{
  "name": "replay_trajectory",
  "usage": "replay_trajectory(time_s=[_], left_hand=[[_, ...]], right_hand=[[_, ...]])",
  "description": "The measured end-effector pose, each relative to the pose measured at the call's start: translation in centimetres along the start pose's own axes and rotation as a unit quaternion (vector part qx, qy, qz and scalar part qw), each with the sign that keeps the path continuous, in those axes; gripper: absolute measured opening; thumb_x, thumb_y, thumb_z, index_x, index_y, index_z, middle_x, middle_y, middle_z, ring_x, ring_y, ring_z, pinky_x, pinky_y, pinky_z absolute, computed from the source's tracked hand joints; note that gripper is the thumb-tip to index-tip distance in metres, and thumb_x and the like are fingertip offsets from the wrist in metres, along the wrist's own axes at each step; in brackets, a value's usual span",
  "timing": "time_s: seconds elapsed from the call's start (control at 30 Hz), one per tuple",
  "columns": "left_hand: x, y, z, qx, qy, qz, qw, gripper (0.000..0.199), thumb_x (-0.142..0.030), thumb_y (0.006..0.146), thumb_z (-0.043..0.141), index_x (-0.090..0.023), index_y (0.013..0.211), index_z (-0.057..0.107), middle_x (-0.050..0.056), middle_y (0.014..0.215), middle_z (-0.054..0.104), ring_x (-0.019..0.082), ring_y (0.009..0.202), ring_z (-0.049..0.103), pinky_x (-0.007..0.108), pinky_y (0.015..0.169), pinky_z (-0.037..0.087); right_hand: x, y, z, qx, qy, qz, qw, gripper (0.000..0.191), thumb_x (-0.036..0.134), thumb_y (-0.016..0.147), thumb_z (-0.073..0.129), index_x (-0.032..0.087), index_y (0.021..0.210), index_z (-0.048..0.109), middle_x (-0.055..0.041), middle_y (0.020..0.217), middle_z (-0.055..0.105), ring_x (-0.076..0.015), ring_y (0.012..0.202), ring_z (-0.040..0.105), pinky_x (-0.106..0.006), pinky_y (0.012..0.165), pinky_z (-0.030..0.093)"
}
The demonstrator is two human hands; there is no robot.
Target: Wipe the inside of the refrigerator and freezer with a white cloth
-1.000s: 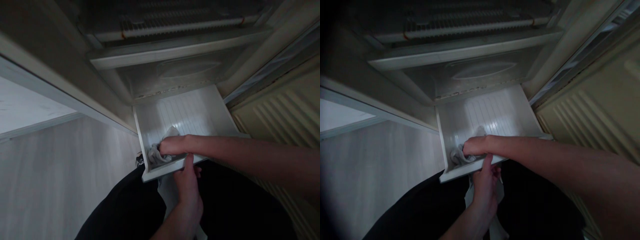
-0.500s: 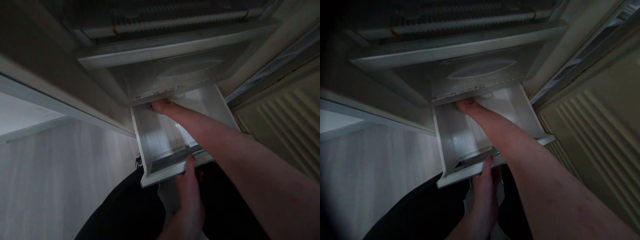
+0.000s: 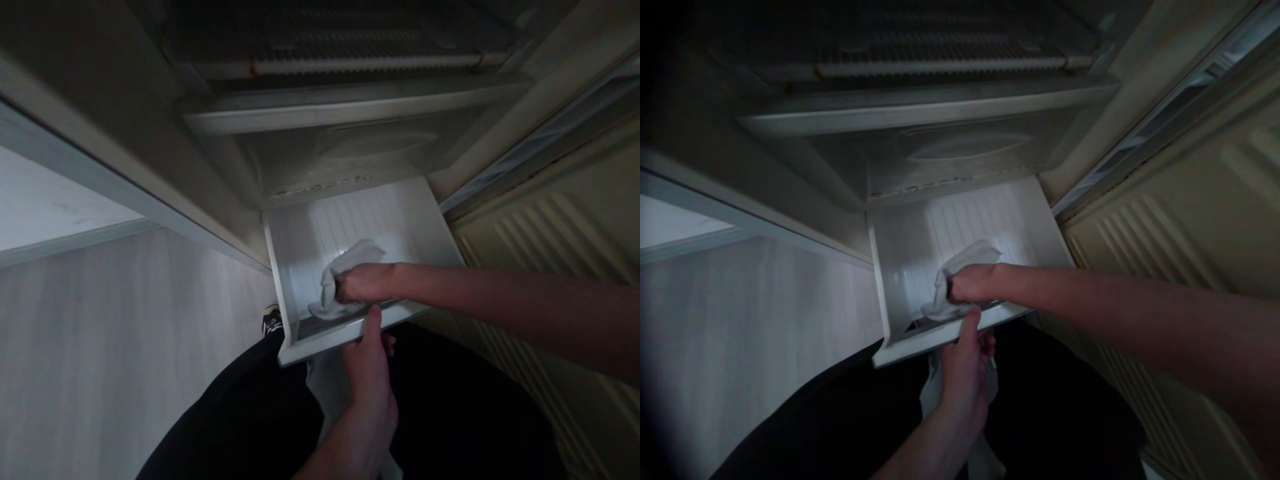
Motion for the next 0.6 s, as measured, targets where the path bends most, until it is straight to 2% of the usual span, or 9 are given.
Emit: replay_trajectory(time_s=[0.07, 0.1, 0.13, 0.2, 0.27, 0.33, 0.47, 0.53, 0.6], left_hand=[[0.1, 0.0, 0.0, -0.008, 0.012, -0.003, 1.0, 0.024, -0.041, 0.081, 0.08, -0.02, 0.072, 0.071, 0.002, 0.061, 0.065, 0.015, 0.055, 0.055, 0.029, 0.055, 0.041], [0.1, -0.1, 0.0, -0.012, 0.015, -0.004, 1.0, 0.024, -0.041, 0.081, 0.079, -0.02, 0.073, 0.072, 0.002, 0.061, 0.065, 0.015, 0.055, 0.054, 0.029, 0.055, 0.041], [0.1, -0.1, 0.0, -0.014, 0.016, -0.004, 1.0, 0.023, -0.041, 0.082, 0.079, -0.02, 0.074, 0.072, 0.002, 0.061, 0.064, 0.016, 0.055, 0.054, 0.029, 0.055, 0.041], [0.2, -0.1, 0.0, -0.007, 0.019, -0.004, 1.0, 0.022, -0.042, 0.083, 0.078, -0.021, 0.077, 0.073, 0.002, 0.062, 0.065, 0.016, 0.056, 0.054, 0.029, 0.056, 0.041], [0.3, -0.1, -0.1, -0.002, 0.03, -0.008, 1.0, 0.026, -0.045, 0.082, 0.079, -0.021, 0.073, 0.072, 0.003, 0.06, 0.064, 0.016, 0.056, 0.054, 0.03, 0.057, 0.042], [0.4, 0.0, -0.2, -0.003, 0.04, -0.014, 0.999, 0.032, -0.049, 0.08, 0.08, -0.02, 0.069, 0.07, 0.003, 0.058, 0.063, 0.017, 0.055, 0.054, 0.03, 0.058, 0.042], [0.4, 0.0, -0.3, -0.012, 0.046, -0.018, 0.999, 0.036, -0.052, 0.079, 0.08, -0.017, 0.074, 0.072, 0.004, 0.061, 0.064, 0.017, 0.057, 0.057, 0.029, 0.056, 0.043], [0.2, -0.1, -0.2, -0.011, 0.039, -0.014, 0.999, 0.035, -0.049, 0.079, 0.08, -0.015, 0.079, 0.073, 0.004, 0.062, 0.064, 0.017, 0.057, 0.057, 0.028, 0.055, 0.043], [0.0, -0.3, 0.0, -0.007, 0.026, -0.016, 1.0, 0.031, -0.045, 0.081, 0.079, -0.015, 0.084, 0.073, 0.003, 0.063, 0.064, 0.016, 0.057, 0.056, 0.028, 0.055, 0.042]], right_hand=[[0.0, -0.7, -0.3, 0.041, 0.031, 0.019, 0.999, 0.015, 0.014, 0.09, 0.064, 0.014, 0.093, 0.079, -0.0091, 0.093, 0.076, -0.0172, 0.079, 0.067, -0.027, 0.066, 0.047], [-0.4, -1.0, -1.0, 0.027, 0.045, 0.04, 0.998, 0.016, 0.013, 0.089, 0.064, 0.015, 0.092, 0.079, -0.0092, 0.093, 0.076, -0.0171, 0.079, 0.067, -0.028, 0.068, 0.048], [-1.1, -1.1, -1.8, -0.006, 0.059, 0.063, 0.996, 0.019, 0.012, 0.089, 0.061, 0.015, 0.094, 0.079, -0.0096, 0.097, 0.077, -0.0178, 0.084, 0.068, -0.028, 0.073, 0.05], [-3.2, -1.2, -4.2, -0.123, 0.065, 0.111, 0.984, 0.03, 0.008, 0.093, 0.052, 0.017, 0.107, 0.077, -0.0109, 0.117, 0.075, -0.0198, 0.105, 0.068, -0.031, 0.091, 0.051], [-6.1, -0.7, -6.5, -0.239, 0.048, 0.173, 0.954, 0.042, 0.006, 0.096, 0.042, 0.017, 0.123, 0.072, -0.0117, 0.136, 0.067, -0.0212, 0.126, 0.06, -0.034, 0.107, 0.046], [-9.1, 0.5, -7.9, -0.298, 0.045, 0.247, 0.921, 0.048, 0.006, 0.098, 0.036, 0.018, 0.134, 0.066, -0.0122, 0.142, 0.063, -0.0223, 0.132, 0.057, -0.037, 0.112, 0.043], [-13.2, 3.7, -8.1, -0.324, 0.062, 0.336, 0.882, 0.046, 0.015, 0.104, 0.033, 0.02, 0.14, 0.062, -0.0119, 0.133, 0.068, -0.0234, 0.125, 0.063, -0.038, 0.109, 0.046], [-13.3, 4.4, -7.4, -0.325, 0.029, 0.331, 0.885, 0.045, 0.017, 0.105, 0.036, 0.019, 0.142, 0.061, -0.0134, 0.14, 0.064, -0.0261, 0.129, 0.06, -0.041, 0.111, 0.045], [-12.0, 4.2, -6.1, -0.301, -0.01, 0.298, 0.906, 0.045, 0.015, 0.104, 0.038, 0.015, 0.144, 0.059, -0.0153, 0.149, 0.057, -0.0293, 0.136, 0.054, -0.043, 0.112, 0.044]])
Point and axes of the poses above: each hand's wrist, its own y-axis towards the middle knuckle, its own z-axis out of the palm, x = y × z, the point moved 3 cm from there along y, towards the middle knuckle
